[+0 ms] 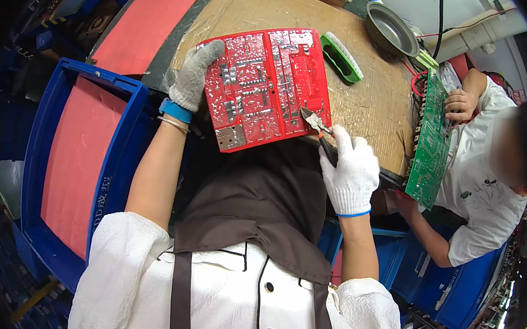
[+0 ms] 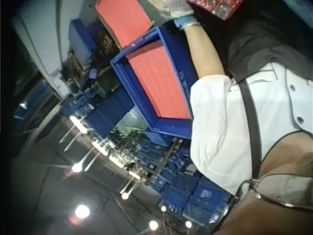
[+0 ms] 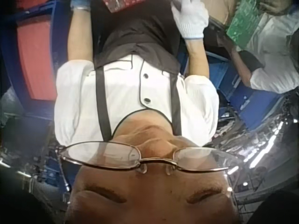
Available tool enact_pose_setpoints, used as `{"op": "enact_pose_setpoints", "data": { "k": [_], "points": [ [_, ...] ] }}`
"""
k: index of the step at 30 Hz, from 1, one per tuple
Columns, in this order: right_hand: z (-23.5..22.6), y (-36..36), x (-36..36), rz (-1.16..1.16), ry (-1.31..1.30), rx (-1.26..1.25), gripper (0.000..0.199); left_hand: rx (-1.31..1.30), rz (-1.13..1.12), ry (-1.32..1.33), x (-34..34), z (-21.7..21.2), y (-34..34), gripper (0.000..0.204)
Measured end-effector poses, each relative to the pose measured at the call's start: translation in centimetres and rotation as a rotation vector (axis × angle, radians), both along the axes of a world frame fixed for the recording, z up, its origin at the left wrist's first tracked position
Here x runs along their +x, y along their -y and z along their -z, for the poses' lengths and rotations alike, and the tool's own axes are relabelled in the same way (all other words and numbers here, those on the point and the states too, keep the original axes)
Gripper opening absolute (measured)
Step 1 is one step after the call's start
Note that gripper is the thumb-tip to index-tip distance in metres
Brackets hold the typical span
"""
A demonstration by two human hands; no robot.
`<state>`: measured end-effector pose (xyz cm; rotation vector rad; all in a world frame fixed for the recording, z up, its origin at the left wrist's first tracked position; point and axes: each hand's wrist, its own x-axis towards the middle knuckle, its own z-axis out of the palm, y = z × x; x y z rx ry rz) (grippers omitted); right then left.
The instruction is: Cleaning and inspecting red and green circuit boards using a brush and pliers at a workbench.
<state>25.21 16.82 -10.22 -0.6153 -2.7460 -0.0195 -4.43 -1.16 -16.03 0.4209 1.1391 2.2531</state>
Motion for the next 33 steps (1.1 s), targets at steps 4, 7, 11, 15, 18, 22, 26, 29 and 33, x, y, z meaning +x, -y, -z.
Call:
{"op": "enact_pose_setpoints", "data": {
  "k": [4,7,11,15,18,22,26,29,33],
  "points": [
    [-0.2,0.2,0.3,-0.055,0.027,-0.074,0.05,0.005,0.013,-0.022,-0.1,0.3,0.4,0.027],
    [-0.7,0.1,0.2,-0.167,0.037,0.004,0.052,-0.001,0.004,-0.002,-0.3,0.5,0.3,0.028],
    [-0.3,-0.4,-0.1,-0.157,-0.068,0.05,0.058,-0.011,-0.013,-0.002,0.0,0.4,0.2,0.03],
    [-0.5,-0.7,-0.6,-0.079,-0.056,0.129,0.06,-0.007,-0.013,0.008,-0.2,0.6,0.2,0.03],
    [-0.1,-0.8,-0.8,-0.074,-0.06,0.159,0.061,-0.03,0.0,-0.008,0.1,0.1,0.3,0.031],
    [-0.1,-1.0,-1.0,-0.04,-0.005,0.14,0.051,-0.017,-0.009,-0.009,0.0,0.3,0.2,0.031],
    [0.4,-1.3,-0.7,-0.003,0.076,-0.163,0.044,-0.042,-0.045,-0.014,-0.3,1.2,0.2,0.03],
    [0.3,-1.5,-0.6,0.01,0.078,-0.078,0.046,-0.069,-0.072,0.006,-0.5,1.5,-0.3,0.03],
    [-0.5,-1.1,-1.3,-0.061,-0.002,0.127,0.049,-0.031,-0.03,-0.018,-0.8,1.7,0.2,0.033]
  ]
}}
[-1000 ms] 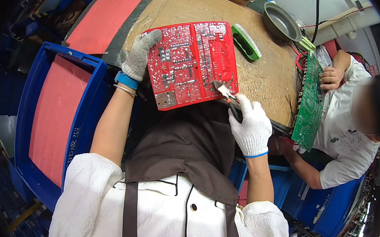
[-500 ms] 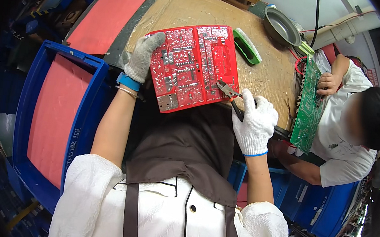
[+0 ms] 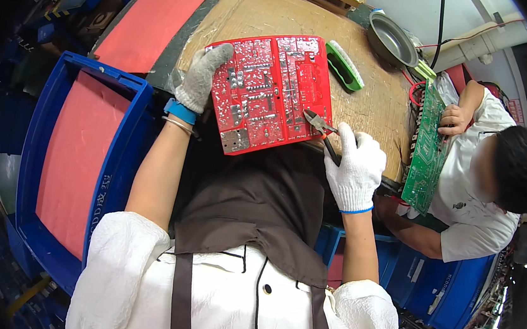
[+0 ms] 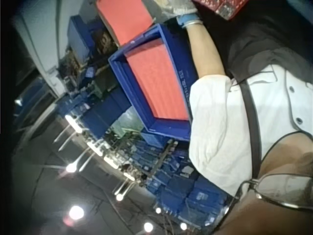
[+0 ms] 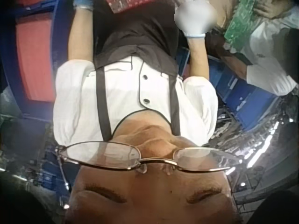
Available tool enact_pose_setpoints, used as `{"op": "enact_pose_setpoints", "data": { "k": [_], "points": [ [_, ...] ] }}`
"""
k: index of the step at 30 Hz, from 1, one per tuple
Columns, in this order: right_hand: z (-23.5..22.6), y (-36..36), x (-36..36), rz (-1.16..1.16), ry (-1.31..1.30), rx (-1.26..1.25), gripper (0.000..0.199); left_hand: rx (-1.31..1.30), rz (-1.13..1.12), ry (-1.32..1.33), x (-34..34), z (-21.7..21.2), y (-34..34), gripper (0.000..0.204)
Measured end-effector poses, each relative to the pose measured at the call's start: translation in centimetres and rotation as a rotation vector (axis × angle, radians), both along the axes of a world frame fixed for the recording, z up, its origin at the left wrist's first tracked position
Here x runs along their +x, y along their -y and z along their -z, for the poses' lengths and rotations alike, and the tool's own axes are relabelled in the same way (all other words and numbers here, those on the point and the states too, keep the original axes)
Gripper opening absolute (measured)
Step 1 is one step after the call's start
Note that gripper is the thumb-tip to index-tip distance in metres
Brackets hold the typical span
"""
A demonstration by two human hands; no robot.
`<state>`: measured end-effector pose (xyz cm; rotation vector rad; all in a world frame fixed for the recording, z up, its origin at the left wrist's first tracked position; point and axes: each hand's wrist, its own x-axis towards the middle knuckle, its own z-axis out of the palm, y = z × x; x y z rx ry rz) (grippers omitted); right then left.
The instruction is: Cleaning and inspecting red and green circuit boards using a brush and pliers at a workbench.
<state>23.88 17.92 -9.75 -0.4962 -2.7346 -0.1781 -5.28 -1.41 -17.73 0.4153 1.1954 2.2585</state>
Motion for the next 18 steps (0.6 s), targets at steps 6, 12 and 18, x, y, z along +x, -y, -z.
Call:
{"op": "enact_pose_setpoints", "data": {
  "k": [6,12,18],
  "points": [
    [-0.3,-1.0,-0.1,-0.063,-0.038,0.077,0.053,-0.054,-0.036,0.017,0.3,-0.3,-0.1,0.033],
    [-0.2,-1.4,0.0,-0.018,0.128,-0.179,0.05,-0.008,0.024,0.02,0.4,-0.4,-0.1,0.033],
    [-0.7,-1.7,0.2,-0.088,-0.008,0.051,0.06,-0.034,-0.004,0.006,0.6,-0.8,0.0,0.032]
  ]
}}
